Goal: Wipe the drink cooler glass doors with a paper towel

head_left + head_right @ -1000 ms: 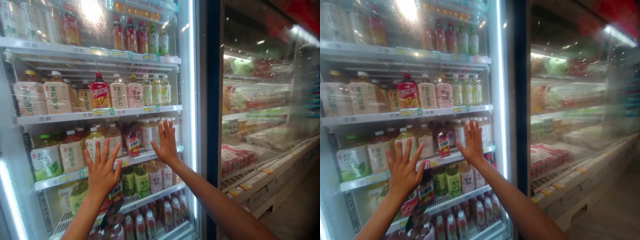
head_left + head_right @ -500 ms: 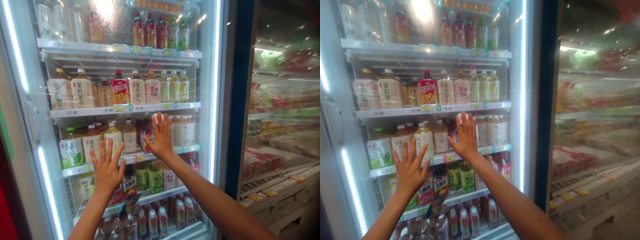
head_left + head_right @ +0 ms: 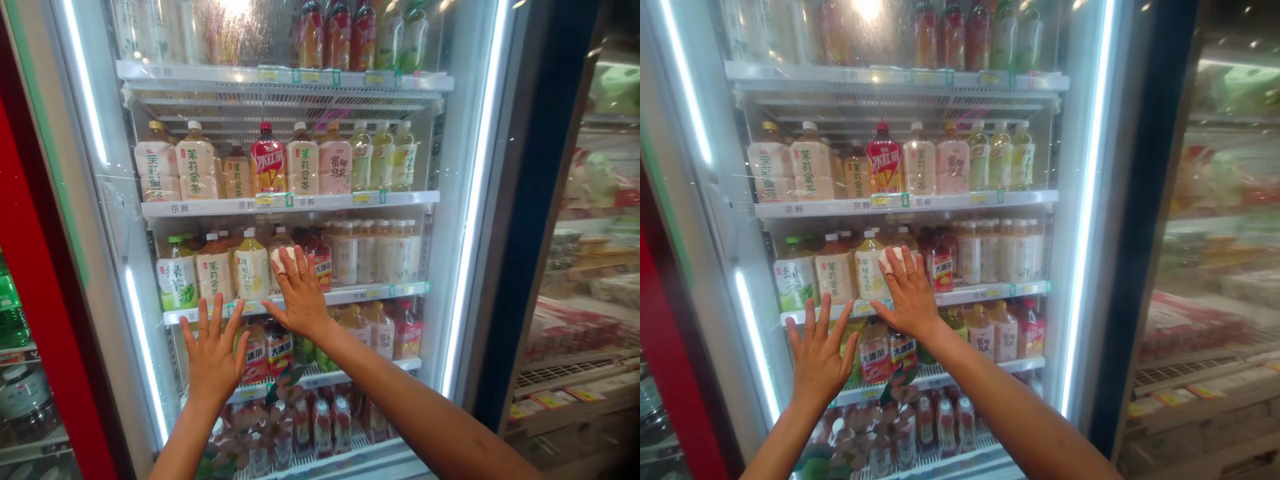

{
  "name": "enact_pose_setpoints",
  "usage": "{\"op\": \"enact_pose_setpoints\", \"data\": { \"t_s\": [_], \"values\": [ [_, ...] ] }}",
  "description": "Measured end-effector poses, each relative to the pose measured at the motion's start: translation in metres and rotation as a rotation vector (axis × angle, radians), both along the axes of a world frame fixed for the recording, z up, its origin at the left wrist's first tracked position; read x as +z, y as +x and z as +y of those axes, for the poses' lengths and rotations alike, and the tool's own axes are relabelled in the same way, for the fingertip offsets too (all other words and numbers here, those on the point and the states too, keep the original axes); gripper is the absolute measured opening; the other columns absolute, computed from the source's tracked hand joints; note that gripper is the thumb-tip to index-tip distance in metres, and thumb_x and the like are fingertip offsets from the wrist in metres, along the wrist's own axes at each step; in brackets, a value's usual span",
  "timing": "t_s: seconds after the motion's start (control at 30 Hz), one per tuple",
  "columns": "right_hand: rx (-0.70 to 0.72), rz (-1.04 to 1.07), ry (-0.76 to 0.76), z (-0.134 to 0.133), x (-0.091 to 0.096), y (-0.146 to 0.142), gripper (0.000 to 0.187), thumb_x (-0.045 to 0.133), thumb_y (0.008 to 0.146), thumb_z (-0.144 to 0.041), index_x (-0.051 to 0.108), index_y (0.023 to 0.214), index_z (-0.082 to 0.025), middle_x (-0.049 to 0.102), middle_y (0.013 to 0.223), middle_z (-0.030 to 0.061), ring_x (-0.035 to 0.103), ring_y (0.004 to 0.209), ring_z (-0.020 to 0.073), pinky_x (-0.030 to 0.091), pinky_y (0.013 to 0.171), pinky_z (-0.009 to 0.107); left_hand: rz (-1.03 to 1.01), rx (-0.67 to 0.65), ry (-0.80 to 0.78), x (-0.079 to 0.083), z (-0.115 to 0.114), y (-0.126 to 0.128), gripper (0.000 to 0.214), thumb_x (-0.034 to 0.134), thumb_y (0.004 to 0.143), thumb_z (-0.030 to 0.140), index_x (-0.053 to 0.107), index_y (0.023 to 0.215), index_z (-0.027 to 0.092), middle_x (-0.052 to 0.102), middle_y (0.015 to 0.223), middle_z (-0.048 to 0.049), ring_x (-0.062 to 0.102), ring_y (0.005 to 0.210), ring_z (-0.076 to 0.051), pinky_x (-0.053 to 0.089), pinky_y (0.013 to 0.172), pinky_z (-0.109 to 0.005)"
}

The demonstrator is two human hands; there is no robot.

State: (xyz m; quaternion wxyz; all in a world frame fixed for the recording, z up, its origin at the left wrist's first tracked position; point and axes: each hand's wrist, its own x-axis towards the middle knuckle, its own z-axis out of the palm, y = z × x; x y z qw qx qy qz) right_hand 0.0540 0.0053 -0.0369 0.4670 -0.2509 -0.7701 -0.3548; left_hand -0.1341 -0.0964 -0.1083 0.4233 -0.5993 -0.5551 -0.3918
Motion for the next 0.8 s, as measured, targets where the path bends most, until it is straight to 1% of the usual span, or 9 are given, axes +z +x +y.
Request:
{"op": "enact_pose_setpoints", "data": {
  "t_s": [0.07, 0.2, 0.27, 0.33, 0.5, 0.57, 0.63, 0.73, 0.8],
  "values": [
    [0.040, -0.045, -0.018, -0.003, -0.029, -0.010, 0.082, 0.050, 0.098, -0.059, 0.029, 0.161, -0.011, 0.015, 0.172, 0.0121, -0.005, 0.159, 0.0360, 0.005, 0.129, 0.062, -0.004, 0.017, -0.028, -0.011, -0.004, -0.007, 0.071, 0.058, 0.095, 0.037, 0.026, 0.159, 0.036, 0.019, 0.171, -0.0078, 0.012, 0.159, -0.034, 0.005, 0.127, -0.067],
    [0.202, -0.383, -0.110, -0.016, -0.168, -0.001, 0.067, 0.054, 0.099, -0.049, 0.042, 0.155, -0.015, 0.033, 0.167, 0.0079, 0.016, 0.159, 0.0284, 0.011, 0.131, 0.051, 0.027, 0.049, -0.094, -0.059, -0.016, -0.018, 0.072, 0.058, 0.095, 0.029, 0.025, 0.159, 0.036, 0.020, 0.170, -0.0074, 0.012, 0.159, -0.033, 0.009, 0.127, -0.066],
    [0.282, -0.561, -0.157, -0.020, -0.220, 0.010, 0.062, 0.055, 0.099, -0.045, 0.046, 0.153, -0.016, 0.042, 0.163, 0.0058, 0.028, 0.155, 0.0215, 0.020, 0.130, 0.042, 0.041, 0.066, -0.122, -0.088, -0.024, -0.022, 0.072, 0.057, 0.095, 0.025, 0.025, 0.159, 0.035, 0.021, 0.170, -0.0072, 0.012, 0.159, -0.033, 0.011, 0.127, -0.065],
    [0.318, -0.642, -0.149, -0.020, -0.228, 0.013, 0.059, 0.055, 0.099, -0.043, 0.048, 0.151, -0.016, 0.044, 0.162, 0.0048, 0.031, 0.154, 0.0189, 0.023, 0.128, 0.039, 0.033, 0.078, -0.152, -0.109, -0.030, -0.025, 0.072, 0.057, 0.094, 0.023, 0.027, 0.158, 0.035, 0.021, 0.170, -0.0069, 0.012, 0.159, -0.033, 0.012, 0.128, -0.064],
    [0.234, -0.421, -0.041, -0.018, -0.129, -0.025, 0.061, 0.056, 0.099, -0.041, 0.046, 0.153, -0.014, 0.030, 0.168, 0.0078, 0.014, 0.159, 0.0268, 0.008, 0.131, 0.050, -0.009, 0.098, -0.175, -0.120, -0.037, -0.033, 0.066, 0.057, 0.094, 0.023, 0.036, 0.155, 0.034, 0.022, 0.170, -0.0077, 0.010, 0.159, -0.035, 0.010, 0.127, -0.067],
    [0.225, -0.364, -0.036, -0.020, -0.117, -0.041, 0.060, 0.056, 0.099, -0.042, 0.048, 0.151, -0.012, 0.027, 0.169, 0.0097, 0.011, 0.160, 0.0297, 0.005, 0.131, 0.053, -0.032, 0.114, -0.174, -0.122, -0.039, -0.035, 0.066, 0.057, 0.094, 0.023, 0.035, 0.156, 0.033, 0.023, 0.170, -0.0088, 0.010, 0.159, -0.035, 0.009, 0.126, -0.068],
    [0.262, -0.408, -0.073, -0.025, -0.144, -0.046, 0.058, 0.055, 0.099, -0.039, 0.049, 0.150, -0.012, 0.027, 0.169, 0.0094, 0.012, 0.159, 0.0291, 0.007, 0.131, 0.051, -0.045, 0.131, -0.174, -0.132, -0.044, -0.037, 0.069, 0.056, 0.095, 0.023, 0.031, 0.158, 0.031, 0.023, 0.170, -0.0102, 0.011, 0.159, -0.036, 0.010, 0.126, -0.069],
    [0.371, -0.578, -0.204, -0.034, -0.222, -0.035, 0.059, 0.055, 0.097, -0.032, 0.046, 0.153, -0.015, 0.035, 0.167, 0.0061, 0.025, 0.157, 0.0216, 0.019, 0.130, 0.041, -0.034, 0.152, -0.193, -0.159, -0.054, -0.042, 0.072, 0.056, 0.094, 0.021, 0.026, 0.160, 0.031, 0.026, 0.169, -0.0097, 0.013, 0.159, -0.033, 0.011, 0.127, -0.065],
    [0.413, -0.650, -0.248, -0.036, -0.254, -0.026, 0.060, 0.055, 0.095, -0.029, 0.046, 0.153, -0.015, 0.041, 0.164, 0.0038, 0.031, 0.154, 0.0183, 0.024, 0.129, 0.036, -0.007, 0.156, -0.202, -0.171, -0.061, -0.047, 0.072, 0.056, 0.094, 0.020, 0.027, 0.159, 0.031, 0.027, 0.169, -0.0084, 0.015, 0.159, -0.031, 0.010, 0.129, -0.062]
  ]
}}
